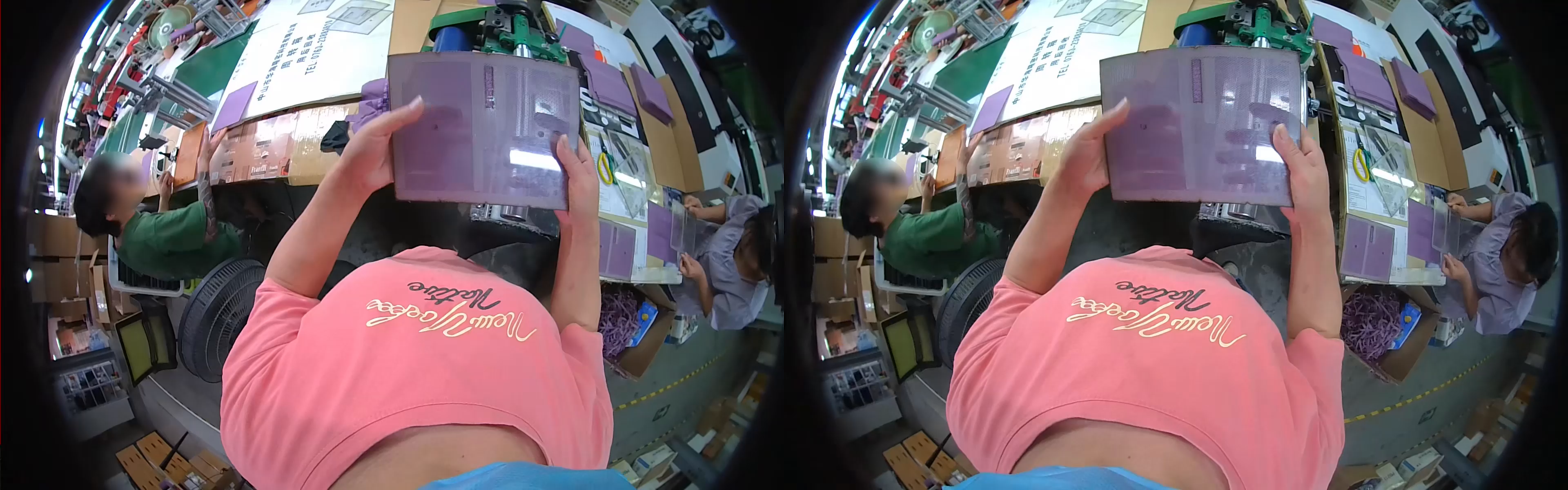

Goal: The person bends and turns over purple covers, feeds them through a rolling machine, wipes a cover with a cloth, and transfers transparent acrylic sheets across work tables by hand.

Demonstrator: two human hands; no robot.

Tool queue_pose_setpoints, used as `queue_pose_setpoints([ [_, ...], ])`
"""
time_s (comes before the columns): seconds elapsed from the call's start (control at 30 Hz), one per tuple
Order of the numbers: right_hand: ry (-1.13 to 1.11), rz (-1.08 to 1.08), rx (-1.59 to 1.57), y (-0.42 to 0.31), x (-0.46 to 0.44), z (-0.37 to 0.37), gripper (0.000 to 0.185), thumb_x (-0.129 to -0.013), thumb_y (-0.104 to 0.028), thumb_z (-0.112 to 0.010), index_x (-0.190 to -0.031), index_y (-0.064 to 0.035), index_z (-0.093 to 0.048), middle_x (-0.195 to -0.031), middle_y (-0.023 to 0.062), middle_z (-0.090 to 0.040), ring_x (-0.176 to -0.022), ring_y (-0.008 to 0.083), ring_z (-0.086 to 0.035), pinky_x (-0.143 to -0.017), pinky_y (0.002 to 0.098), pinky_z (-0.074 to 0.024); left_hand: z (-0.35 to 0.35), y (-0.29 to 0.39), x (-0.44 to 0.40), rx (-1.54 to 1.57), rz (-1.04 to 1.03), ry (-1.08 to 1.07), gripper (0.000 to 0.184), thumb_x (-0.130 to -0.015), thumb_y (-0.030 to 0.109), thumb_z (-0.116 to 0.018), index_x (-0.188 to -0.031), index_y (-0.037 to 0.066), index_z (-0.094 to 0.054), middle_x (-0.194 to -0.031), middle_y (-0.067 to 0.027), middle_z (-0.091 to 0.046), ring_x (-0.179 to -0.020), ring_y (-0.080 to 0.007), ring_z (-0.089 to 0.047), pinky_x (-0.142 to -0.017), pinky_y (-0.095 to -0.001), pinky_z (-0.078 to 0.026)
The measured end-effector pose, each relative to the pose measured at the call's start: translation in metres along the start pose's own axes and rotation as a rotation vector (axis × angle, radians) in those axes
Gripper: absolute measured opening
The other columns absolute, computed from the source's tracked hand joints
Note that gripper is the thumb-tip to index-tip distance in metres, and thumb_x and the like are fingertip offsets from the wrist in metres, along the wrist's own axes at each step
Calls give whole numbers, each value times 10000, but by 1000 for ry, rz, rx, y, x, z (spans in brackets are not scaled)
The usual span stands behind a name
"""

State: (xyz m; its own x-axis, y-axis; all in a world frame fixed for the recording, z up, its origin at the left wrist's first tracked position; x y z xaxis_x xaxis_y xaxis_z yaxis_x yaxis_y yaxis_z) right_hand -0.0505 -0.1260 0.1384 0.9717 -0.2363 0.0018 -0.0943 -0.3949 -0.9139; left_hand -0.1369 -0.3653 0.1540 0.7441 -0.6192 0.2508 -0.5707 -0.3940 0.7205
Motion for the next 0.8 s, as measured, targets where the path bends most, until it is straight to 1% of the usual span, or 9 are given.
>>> queue_pose_setpoints([
  [0.23, 135, 26, -1, -27, -5, 25, 289, -879, -145, -524, -1114, 24, -508, -898, 79, -615, -690, 102, -582, -619, 184, -459, 7, -10, 24, -360, 178, -336, 277, -848, 96, -547, -1059, -83, -558, -983, -173, -610, -882, -224, -604, -741, -309, -522],
  [0.27, 140, 28, 13, -31, -6, 28, 294, -879, -143, -526, -1120, 25, -506, -888, 77, -618, -676, 97, -584, -607, 178, -461, 16, 2, 27, -610, 131, -356, 277, -856, 110, -541, -1050, -88, -563, -962, -179, -614, -877, -229, -607, -747, -309, -519],
  [0.4, -56, -10, 129, -53, -17, 34, 308, -868, -142, -532, -1122, 31, -512, -861, 65, -617, -648, 78, -573, -577, 159, -452, 33, 46, 21, -596, -379, -69, 426, -904, 241, -488, -1220, -41, -444, -1145, -179, -548, -1044, -304, -542, -880, -400, -438],
  [0.47, -358, -37, 336, -66, -29, 17, 315, -857, -160, -545, -1105, 34, -530, -845, 56, -612, -626, 58, -550, -550, 150, -438, 18, 59, 7, -729, -583, -69, 501, -904, 311, -473, -1259, -35, -402, -1176, -173, -523, -1077, -284, -518, -901, -396, -413],
  [0.57, -493, -91, 391, -75, -46, -13, 327, -843, -192, -567, -1096, 16, -560, -813, 34, -606, -604, 40, -528, -527, 128, -413, -12, 64, 4, -807, -221, -67, 486, -882, 356, -510, -1150, -49, -499, -1025, -141, -586, -929, -212, -568, -820, -304, -431],
  [0.63, -520, -49, 526, -84, -49, -33, 434, -839, -258, -581, -1187, -13, -502, -946, 95, -595, -772, 129, -570, -679, 219, -456, -10, 64, 1, -888, -28, -21, 448, -872, 355, -534, -1065, -49, -558, -906, -100, -620, -788, -167, -602, -722, -229, -459],
  [0.73, -287, 58, 521, -89, -51, -39, 492, -852, -323, -560, -1236, -29, -470, -1055, 138, -582, -969, 200, -583, -845, 309, -455, -3, 63, 0, -629, -45, -279, 367, -893, 313, -509, -980, -34, -593, -855, -74, -643, -675, -137, -609, -626, -206, -467],
  [0.77, -608, -44, 117, -80, -71, -15, 609, -828, -408, -566, -1286, -41, -404, -1137, 165, -539, -1047, 257, -537, -887, 393, -424, -5, 54, 4, -415, -146, -79, 355, -904, 299, -491, -1009, -28, -583, -896, -85, -642, -716, -153, -612, -649, -224, -471],
  [0.8, -712, -62, -131, -73, -70, -11, 629, -824, -404, -573, -1305, -48, -377, -1165, 174, -520, -1049, 278, -529, -887, 416, -426, -6, 46, 7, -194, -245, 122, 344, -915, 284, -472, -1039, -21, -572, -936, -97, -642, -757, -168, -616, -673, -243, -475],
])
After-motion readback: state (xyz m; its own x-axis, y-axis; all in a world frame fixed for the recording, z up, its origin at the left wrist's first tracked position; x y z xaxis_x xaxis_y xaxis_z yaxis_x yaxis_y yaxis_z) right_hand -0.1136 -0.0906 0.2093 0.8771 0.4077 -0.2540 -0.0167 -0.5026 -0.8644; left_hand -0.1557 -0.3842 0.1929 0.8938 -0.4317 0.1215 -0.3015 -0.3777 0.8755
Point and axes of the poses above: each hand's wrist, its own x-axis away from the middle knuckle, its own z-axis out of the back of the hand, y = z × x, the point moved 1 cm from there along -x, towards the middle knuckle
